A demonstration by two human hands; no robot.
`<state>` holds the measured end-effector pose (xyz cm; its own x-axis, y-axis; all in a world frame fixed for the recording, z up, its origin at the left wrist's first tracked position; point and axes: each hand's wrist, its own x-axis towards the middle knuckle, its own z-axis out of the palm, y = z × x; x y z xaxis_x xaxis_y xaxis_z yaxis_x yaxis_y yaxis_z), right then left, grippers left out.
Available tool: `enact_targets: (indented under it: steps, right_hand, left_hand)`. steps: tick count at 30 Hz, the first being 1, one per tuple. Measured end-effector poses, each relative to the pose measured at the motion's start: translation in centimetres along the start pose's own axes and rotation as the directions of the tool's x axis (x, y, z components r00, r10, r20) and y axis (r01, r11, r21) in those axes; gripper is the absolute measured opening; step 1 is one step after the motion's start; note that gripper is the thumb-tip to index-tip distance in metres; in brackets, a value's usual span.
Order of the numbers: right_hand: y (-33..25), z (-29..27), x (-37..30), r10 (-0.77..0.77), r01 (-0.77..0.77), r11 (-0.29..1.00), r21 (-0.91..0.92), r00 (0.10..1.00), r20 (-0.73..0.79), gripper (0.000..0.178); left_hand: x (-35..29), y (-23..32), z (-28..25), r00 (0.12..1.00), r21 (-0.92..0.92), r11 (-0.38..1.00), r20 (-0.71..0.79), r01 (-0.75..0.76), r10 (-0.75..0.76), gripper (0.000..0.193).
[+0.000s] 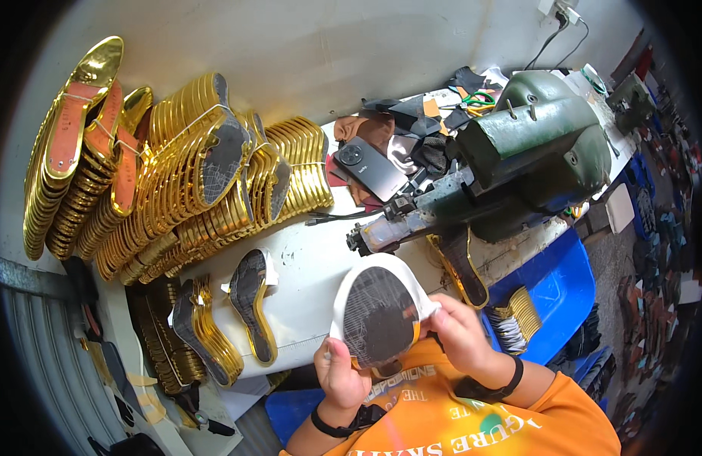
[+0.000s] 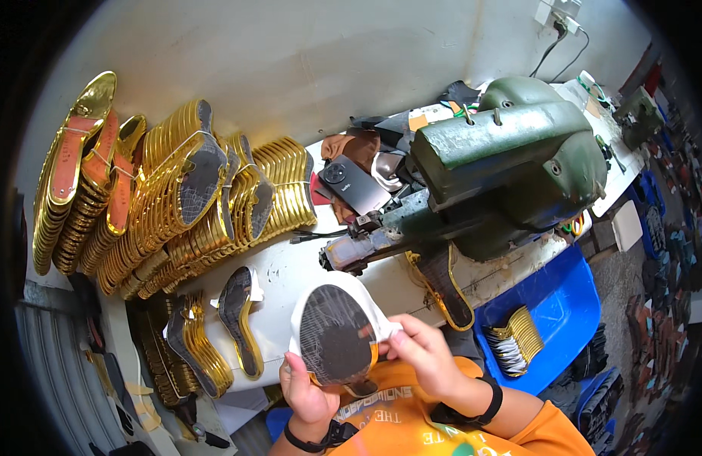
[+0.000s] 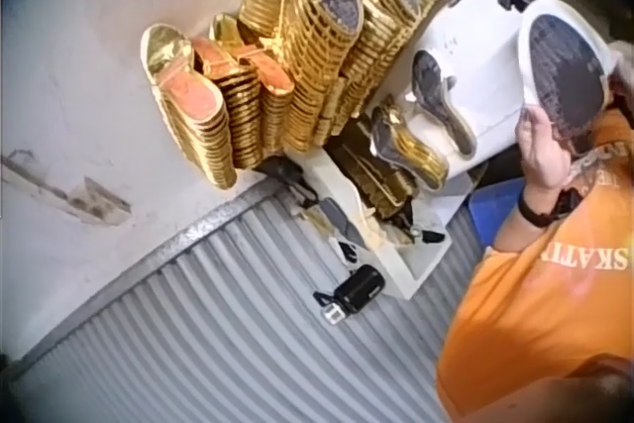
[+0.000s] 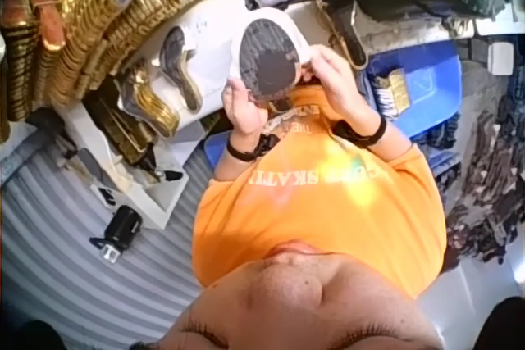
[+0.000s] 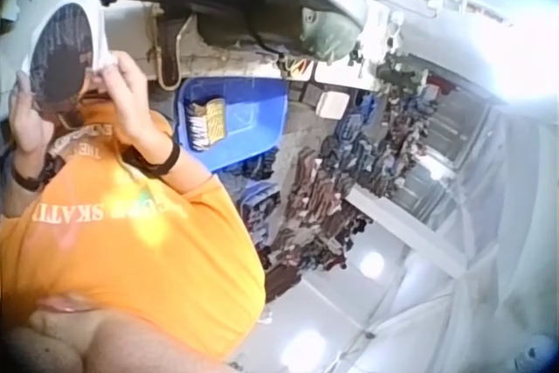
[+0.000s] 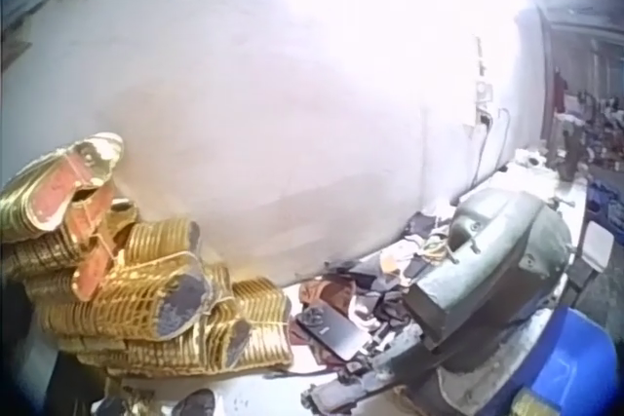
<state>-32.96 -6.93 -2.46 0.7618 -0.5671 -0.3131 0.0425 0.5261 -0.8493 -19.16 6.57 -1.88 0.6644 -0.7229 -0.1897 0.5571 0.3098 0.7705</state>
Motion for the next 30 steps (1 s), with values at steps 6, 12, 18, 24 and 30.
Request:
enact_targets:
  steps: [6, 12, 18, 24, 30]
  right_hand:
    - [-0.5, 2.1, -0.5, -0.167, 0.367, 0.760, -0.536, 0.908, 0.384, 0.066]
    - [-0.8, 2.0, -0.5, -0.209, 0.309, 0.726, -0.614, 0.950, 0.231, 0.062]
    - [-0.6, 2.2, -0.3, -0.286, 0.394, 0.656, -0.644, 0.919, 0.272, 0.060]
    - [-0.2, 1.4, -0.4, -0.289, 0.388, 0.668, -0.635, 0.922, 0.259, 0.053]
    - [-1.1, 0.5, -1.5, -0.389, 0.627, 0.655, -0.420, 0.757, 0.525, 0.043]
  left_hand:
    - [2.5, 1.2, 1.2, 0.916, -0.218, 0.971, 0.402, 0.096, 0.000, 0.116]
    - [5.6, 1.7, 2.5, 0.907, -0.435, 0.835, 0.389, 0.336, -0.162, 0.102]
    - [6.2, 1.1, 3.7, 0.886, -0.521, 0.763, 0.440, 0.383, -0.145, 0.089]
    - [5.8, 1.2, 3.8, 0.849, -0.464, 0.765, 0.489, 0.446, -0.199, 0.081]
    - [4.2, 1.3, 3.2, 0.849, -0.433, 0.766, 0.453, 0.475, -0.271, 0.078]
